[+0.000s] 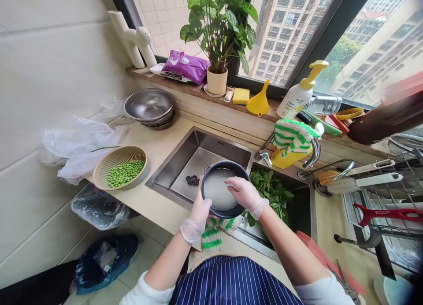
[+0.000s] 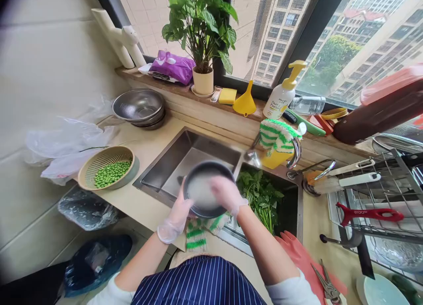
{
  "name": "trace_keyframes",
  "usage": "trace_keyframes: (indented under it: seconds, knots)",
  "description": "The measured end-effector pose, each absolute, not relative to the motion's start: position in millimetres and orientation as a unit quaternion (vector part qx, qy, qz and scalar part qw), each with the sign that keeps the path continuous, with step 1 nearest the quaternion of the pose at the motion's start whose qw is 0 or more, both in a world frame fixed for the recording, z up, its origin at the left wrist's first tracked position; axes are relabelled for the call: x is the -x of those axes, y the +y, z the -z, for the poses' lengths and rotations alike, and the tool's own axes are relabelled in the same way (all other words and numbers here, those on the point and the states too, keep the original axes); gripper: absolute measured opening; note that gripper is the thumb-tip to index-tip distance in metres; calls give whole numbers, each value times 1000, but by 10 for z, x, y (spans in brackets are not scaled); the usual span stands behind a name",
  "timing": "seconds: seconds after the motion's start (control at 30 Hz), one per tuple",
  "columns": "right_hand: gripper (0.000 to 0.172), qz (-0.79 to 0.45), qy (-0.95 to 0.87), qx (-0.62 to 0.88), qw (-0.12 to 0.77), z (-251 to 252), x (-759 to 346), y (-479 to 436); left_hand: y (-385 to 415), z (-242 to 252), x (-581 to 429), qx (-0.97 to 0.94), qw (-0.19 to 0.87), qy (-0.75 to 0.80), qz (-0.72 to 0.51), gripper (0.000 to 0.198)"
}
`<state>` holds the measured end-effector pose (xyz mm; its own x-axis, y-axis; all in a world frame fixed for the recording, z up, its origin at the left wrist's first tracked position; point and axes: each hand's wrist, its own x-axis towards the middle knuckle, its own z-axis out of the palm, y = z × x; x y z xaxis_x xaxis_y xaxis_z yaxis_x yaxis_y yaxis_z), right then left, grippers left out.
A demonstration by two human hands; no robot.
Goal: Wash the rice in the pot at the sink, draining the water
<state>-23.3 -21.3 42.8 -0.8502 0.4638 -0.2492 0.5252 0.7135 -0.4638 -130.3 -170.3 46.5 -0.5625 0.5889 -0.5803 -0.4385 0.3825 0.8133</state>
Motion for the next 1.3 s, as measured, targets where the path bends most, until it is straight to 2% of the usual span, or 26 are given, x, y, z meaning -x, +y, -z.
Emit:
trace_keyframes:
  seconds: [0.13,0.3,0.37,0.47,0.57,0.77,0.97,1.07,1.2,1.3]
  knots:
    - [37,303,909,-284,31,-315,169,-205,-1713,-441,1347,-52,463,691,-553,99]
    - [35,473,791,-368,-124,-100,67,-281,-1758,-393,1420,-65,436,688,-577,98]
    - [41,568,711,-385,-152,-27,21,-320,-1783,-383,1447,-71,424,690,-582,98]
    - [59,710,553,-391,-194,23,-43,-369,-1821,-353,1488,-79,408,685,-598,98]
    - [70,783,431,-398,-206,38,-106,-422,-1857,-296,1531,-83,396,688,-603,97]
    - [54,797,324,-462,-214,208,-254,-604,-1922,-199,1610,-120,348,723,-585,93]
    - [52,784,329,-490,-194,391,-224,-912,-1988,-126,1674,-198,296,753,-553,92]
    - [61,814,342,-440,-164,393,-120,-1064,-2008,-111,1695,-223,280,771,-527,93]
    - [85,844,313,-412,-142,429,-8,-1179,-2018,-143,1708,-253,256,803,-474,93]
    - [92,859,275,-409,-136,488,33,-1208,-2017,-181,1716,-277,237,818,-445,93]
